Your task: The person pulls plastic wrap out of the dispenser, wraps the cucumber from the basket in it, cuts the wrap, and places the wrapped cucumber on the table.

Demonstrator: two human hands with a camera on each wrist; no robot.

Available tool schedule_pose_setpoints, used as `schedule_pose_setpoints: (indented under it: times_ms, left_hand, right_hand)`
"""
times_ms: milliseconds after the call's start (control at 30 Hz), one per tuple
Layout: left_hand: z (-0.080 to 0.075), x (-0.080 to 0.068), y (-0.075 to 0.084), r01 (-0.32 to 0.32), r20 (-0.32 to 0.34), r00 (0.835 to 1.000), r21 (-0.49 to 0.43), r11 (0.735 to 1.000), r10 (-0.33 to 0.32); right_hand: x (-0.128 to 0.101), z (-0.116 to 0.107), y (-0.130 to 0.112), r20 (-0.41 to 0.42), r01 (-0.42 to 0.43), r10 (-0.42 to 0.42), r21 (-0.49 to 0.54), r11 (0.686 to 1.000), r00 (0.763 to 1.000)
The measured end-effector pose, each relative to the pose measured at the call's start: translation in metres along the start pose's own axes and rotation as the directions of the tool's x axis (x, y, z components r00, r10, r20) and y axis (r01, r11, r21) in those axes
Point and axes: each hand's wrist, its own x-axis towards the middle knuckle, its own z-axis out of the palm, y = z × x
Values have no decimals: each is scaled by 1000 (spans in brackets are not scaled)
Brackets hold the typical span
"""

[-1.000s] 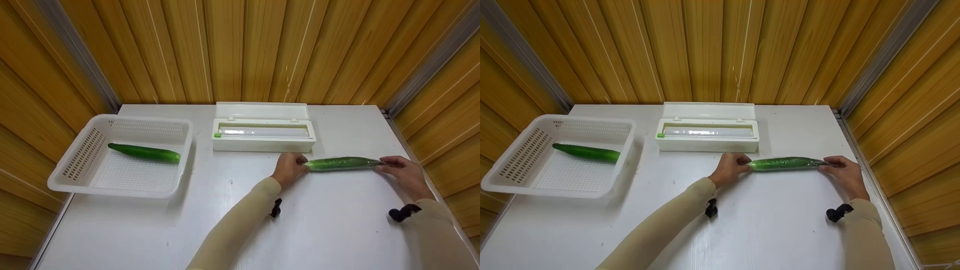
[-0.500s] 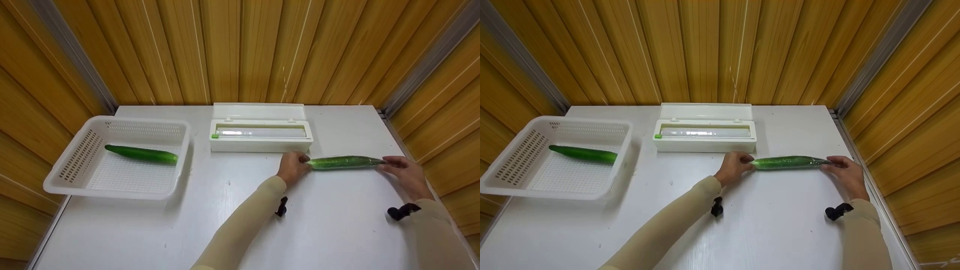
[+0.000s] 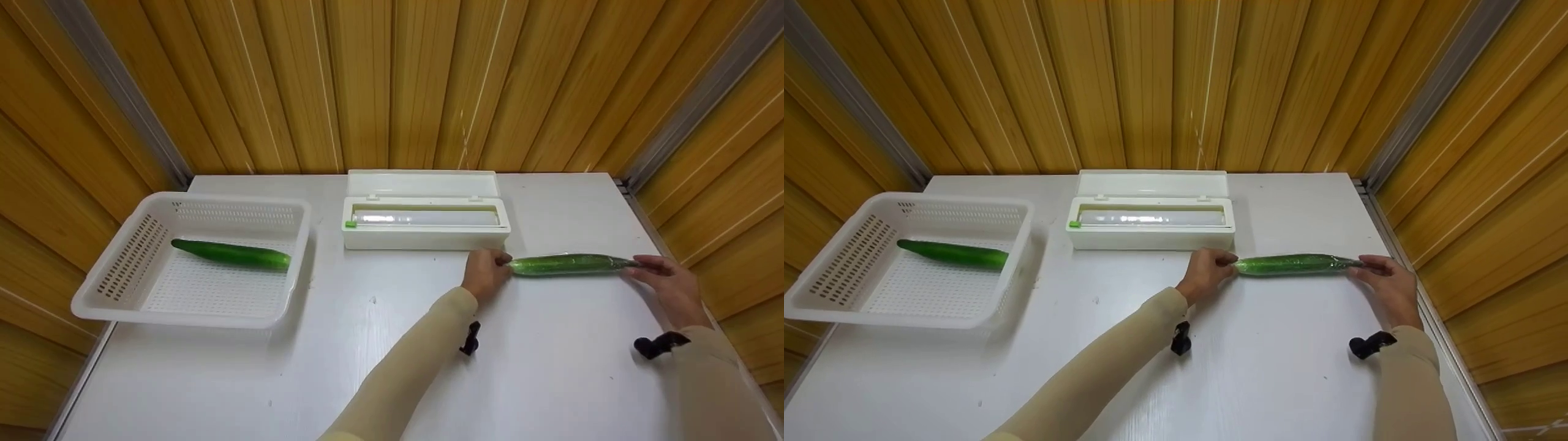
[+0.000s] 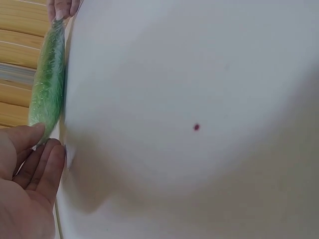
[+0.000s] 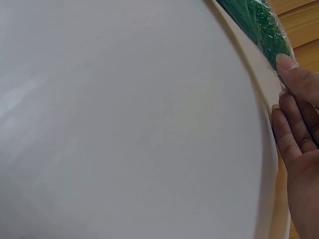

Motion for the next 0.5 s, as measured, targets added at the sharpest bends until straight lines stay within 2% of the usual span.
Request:
schedule_pose_setpoints:
  times_ms: [133,267,367,500]
  left_hand:
    - [3,1,2,-9,3,1000,16,1000,9]
    - [5,0,2,-42,13,999,50,998,42]
    - [6,0,2,-62,9,998,67,996,62]
    - [6,0,2,-72,5,997,73,995,72]
  right_hand:
    - [-2,-1,0,-6,-23,24,94,995,1000]
    - [-6,0,3,-13,-48,52,230,972,999]
    - [-7,0,4,-13,-49,54,258,965,998]
    - [-9,-1,3,-8,-71,75,241,968,997]
